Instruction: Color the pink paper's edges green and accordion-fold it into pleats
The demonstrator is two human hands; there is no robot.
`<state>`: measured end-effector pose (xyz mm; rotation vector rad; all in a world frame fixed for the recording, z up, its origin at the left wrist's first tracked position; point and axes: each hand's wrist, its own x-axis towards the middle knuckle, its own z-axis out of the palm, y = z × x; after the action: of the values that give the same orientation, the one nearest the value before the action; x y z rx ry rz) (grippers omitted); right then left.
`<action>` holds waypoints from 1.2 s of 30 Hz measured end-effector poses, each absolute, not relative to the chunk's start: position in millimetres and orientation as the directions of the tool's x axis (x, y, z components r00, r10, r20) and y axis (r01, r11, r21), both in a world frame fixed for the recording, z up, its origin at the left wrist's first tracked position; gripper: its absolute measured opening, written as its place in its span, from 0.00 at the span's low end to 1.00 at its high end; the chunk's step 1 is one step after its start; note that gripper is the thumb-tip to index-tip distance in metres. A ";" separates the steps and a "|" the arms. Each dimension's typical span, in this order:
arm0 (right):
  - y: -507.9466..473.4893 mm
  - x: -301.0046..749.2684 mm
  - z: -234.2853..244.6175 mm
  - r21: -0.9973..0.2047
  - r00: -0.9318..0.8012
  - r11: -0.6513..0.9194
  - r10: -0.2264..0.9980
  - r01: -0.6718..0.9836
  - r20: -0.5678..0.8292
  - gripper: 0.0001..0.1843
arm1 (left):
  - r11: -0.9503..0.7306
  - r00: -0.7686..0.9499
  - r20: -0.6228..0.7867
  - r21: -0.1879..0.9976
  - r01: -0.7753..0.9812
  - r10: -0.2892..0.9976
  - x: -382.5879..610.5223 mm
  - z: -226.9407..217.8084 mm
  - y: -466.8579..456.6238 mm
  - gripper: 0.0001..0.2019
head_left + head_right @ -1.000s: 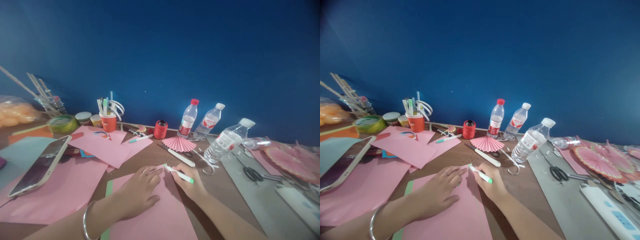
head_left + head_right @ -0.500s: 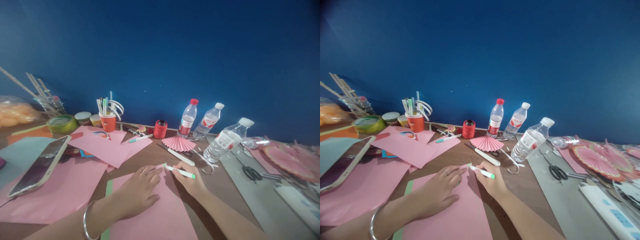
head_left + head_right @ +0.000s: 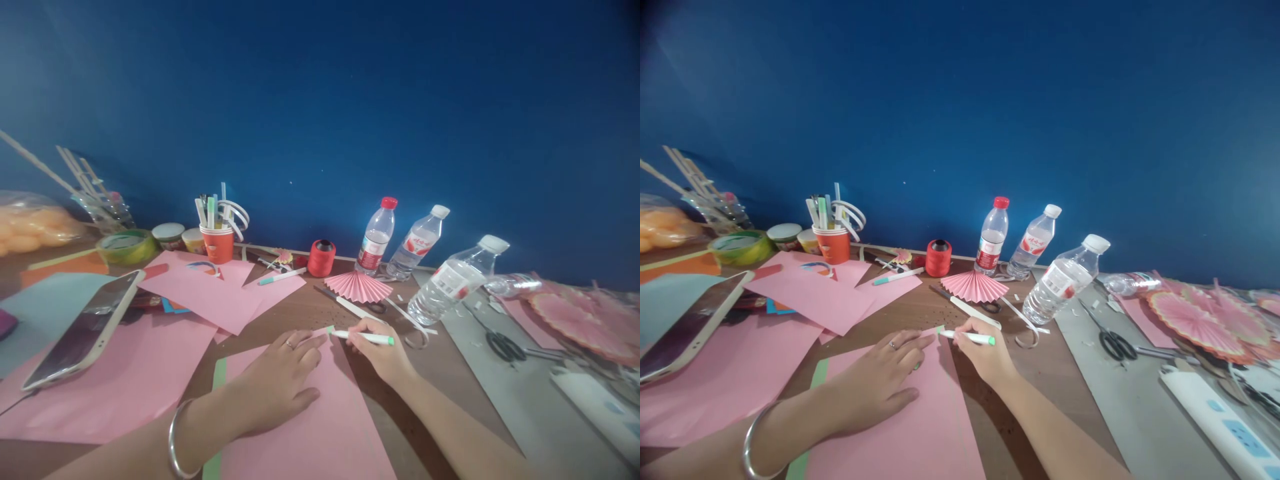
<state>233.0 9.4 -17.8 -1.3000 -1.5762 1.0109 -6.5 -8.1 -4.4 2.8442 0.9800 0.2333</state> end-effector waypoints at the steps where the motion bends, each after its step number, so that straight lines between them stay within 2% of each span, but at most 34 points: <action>1: 9.7 233.0 -17.6 -0.938 -0.108 0.142 0.988 0.317 0.114 0.09 | -0.782 0.778 0.102 0.168 0.600 0.620 -6.4 -4.5 -7.9 0.17; 13: 10.9 232.3 -16.0 -0.973 -0.086 0.037 0.996 0.228 0.018 0.10 | -0.775 0.771 0.098 0.166 0.610 0.629 -4.8 -2.3 -9.9 0.17; 20: 12.1 232.7 -15.4 -0.976 -0.088 0.022 0.996 0.217 0.003 0.11 | -0.775 0.770 0.111 0.182 0.606 0.628 -5.5 -3.4 -8.9 0.18; 30: 13.9 233.6 -17.6 -0.975 -0.091 0.045 0.996 0.217 0.026 0.08 | -0.761 0.762 0.099 0.219 0.610 0.640 -6.5 -4.7 -8.5 0.14; 36: 11.7 237.0 -17.8 -0.985 -0.040 0.007 0.999 0.172 0.000 0.10 | -0.786 0.806 0.030 0.245 0.567 0.591 -11.5 -2.1 -4.9 0.22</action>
<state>237.0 11.7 -17.8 -1.3137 -1.3673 1.1492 -11.5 -4.9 -2.1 2.7693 0.9002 0.1539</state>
